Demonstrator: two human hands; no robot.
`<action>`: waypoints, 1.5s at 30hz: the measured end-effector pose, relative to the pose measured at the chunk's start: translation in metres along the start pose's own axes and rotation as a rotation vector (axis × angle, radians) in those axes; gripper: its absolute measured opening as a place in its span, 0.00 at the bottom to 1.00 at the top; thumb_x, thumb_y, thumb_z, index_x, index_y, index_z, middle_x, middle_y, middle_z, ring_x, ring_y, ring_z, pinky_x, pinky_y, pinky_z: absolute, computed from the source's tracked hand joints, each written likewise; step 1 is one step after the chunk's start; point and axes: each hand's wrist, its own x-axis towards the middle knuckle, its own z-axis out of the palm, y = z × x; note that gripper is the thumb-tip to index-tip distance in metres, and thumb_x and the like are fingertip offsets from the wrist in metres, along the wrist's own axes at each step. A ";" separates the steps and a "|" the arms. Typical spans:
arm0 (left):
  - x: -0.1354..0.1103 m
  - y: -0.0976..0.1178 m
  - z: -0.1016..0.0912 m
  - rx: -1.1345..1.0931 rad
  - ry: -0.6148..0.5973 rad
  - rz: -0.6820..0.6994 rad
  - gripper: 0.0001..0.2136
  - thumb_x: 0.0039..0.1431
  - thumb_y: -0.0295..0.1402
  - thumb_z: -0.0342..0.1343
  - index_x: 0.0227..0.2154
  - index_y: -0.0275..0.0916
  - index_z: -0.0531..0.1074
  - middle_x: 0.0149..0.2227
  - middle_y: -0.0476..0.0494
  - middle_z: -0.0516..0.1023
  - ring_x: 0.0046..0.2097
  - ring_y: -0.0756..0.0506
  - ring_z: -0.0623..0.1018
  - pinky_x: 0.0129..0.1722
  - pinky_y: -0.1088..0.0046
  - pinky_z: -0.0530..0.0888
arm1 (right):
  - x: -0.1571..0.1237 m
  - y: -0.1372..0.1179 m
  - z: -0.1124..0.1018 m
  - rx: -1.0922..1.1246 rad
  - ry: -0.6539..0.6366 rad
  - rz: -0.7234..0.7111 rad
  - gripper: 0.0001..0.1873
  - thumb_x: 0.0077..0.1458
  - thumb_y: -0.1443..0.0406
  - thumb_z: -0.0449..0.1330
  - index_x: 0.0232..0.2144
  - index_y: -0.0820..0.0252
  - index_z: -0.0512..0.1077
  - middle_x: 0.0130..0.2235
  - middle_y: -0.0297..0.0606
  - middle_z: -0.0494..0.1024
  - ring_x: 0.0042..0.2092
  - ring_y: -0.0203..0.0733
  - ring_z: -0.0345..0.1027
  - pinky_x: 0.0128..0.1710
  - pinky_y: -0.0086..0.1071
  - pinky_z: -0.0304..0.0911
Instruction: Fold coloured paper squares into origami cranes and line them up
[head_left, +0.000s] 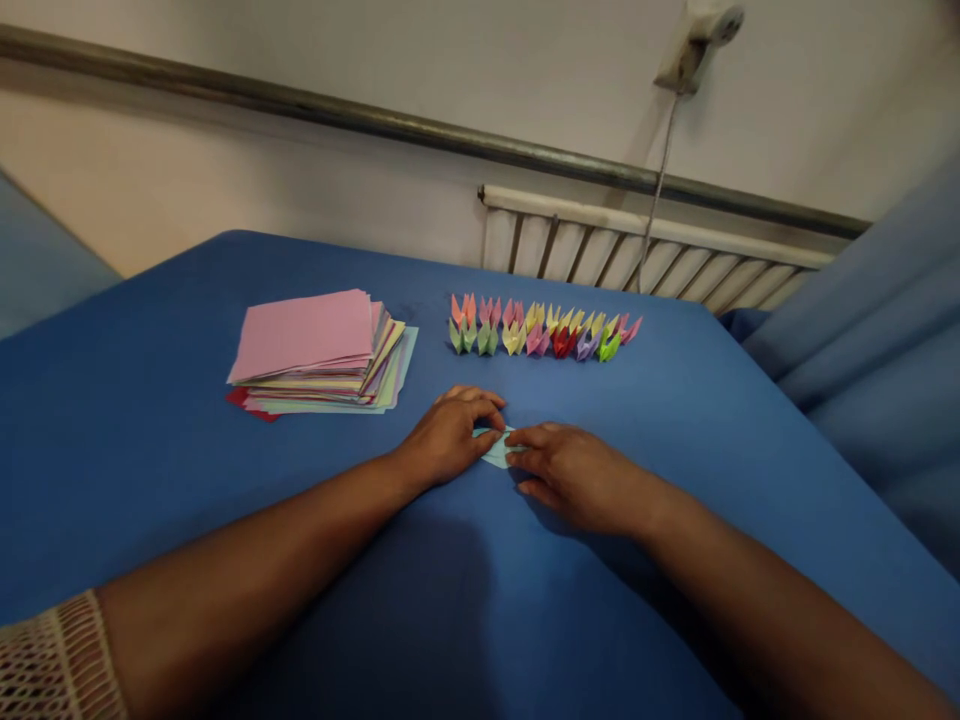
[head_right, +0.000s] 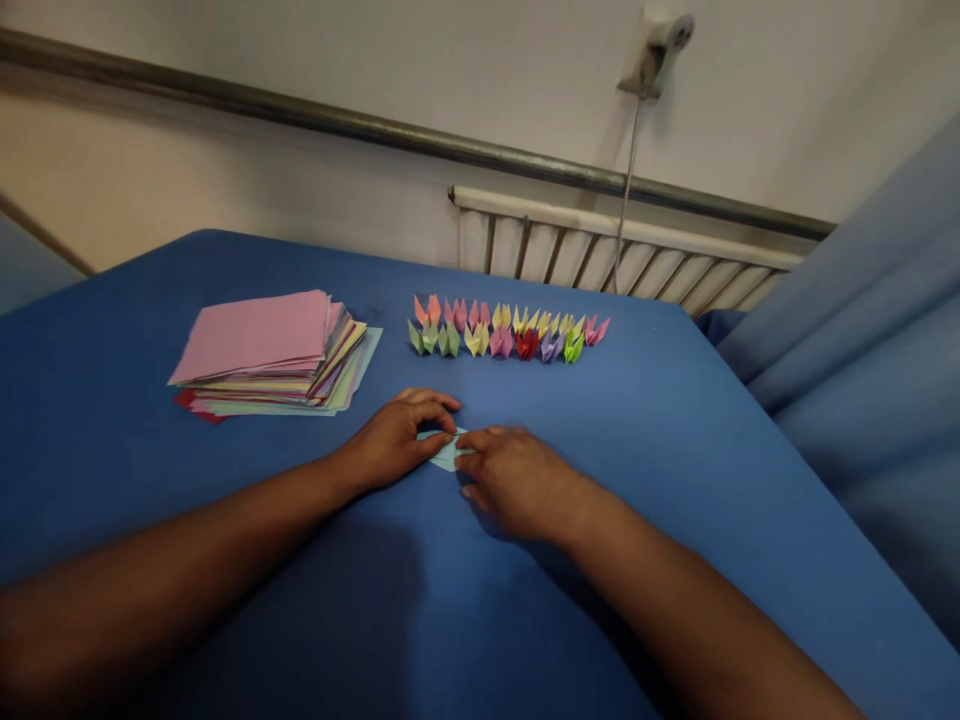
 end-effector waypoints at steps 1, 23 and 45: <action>-0.001 -0.001 0.000 -0.004 0.001 0.011 0.03 0.54 0.29 0.57 0.32 0.41 0.75 0.48 0.46 0.75 0.51 0.44 0.71 0.55 0.60 0.64 | 0.000 0.000 0.000 0.012 0.001 0.007 0.15 0.59 0.64 0.55 0.47 0.60 0.72 0.50 0.45 0.72 0.49 0.45 0.67 0.49 0.38 0.62; -0.010 0.012 -0.020 0.182 -0.160 0.338 0.07 0.62 0.33 0.51 0.37 0.41 0.74 0.39 0.46 0.78 0.44 0.45 0.73 0.51 0.63 0.63 | 0.011 0.017 0.023 0.019 0.164 0.025 0.10 0.61 0.64 0.55 0.42 0.60 0.73 0.43 0.41 0.76 0.45 0.42 0.68 0.48 0.37 0.60; -0.010 0.015 -0.012 0.150 -0.094 0.123 0.07 0.61 0.32 0.50 0.34 0.40 0.73 0.36 0.46 0.75 0.41 0.45 0.72 0.45 0.65 0.64 | 0.013 0.028 0.036 0.137 0.313 0.244 0.07 0.60 0.66 0.54 0.34 0.59 0.73 0.34 0.37 0.73 0.38 0.38 0.66 0.40 0.32 0.59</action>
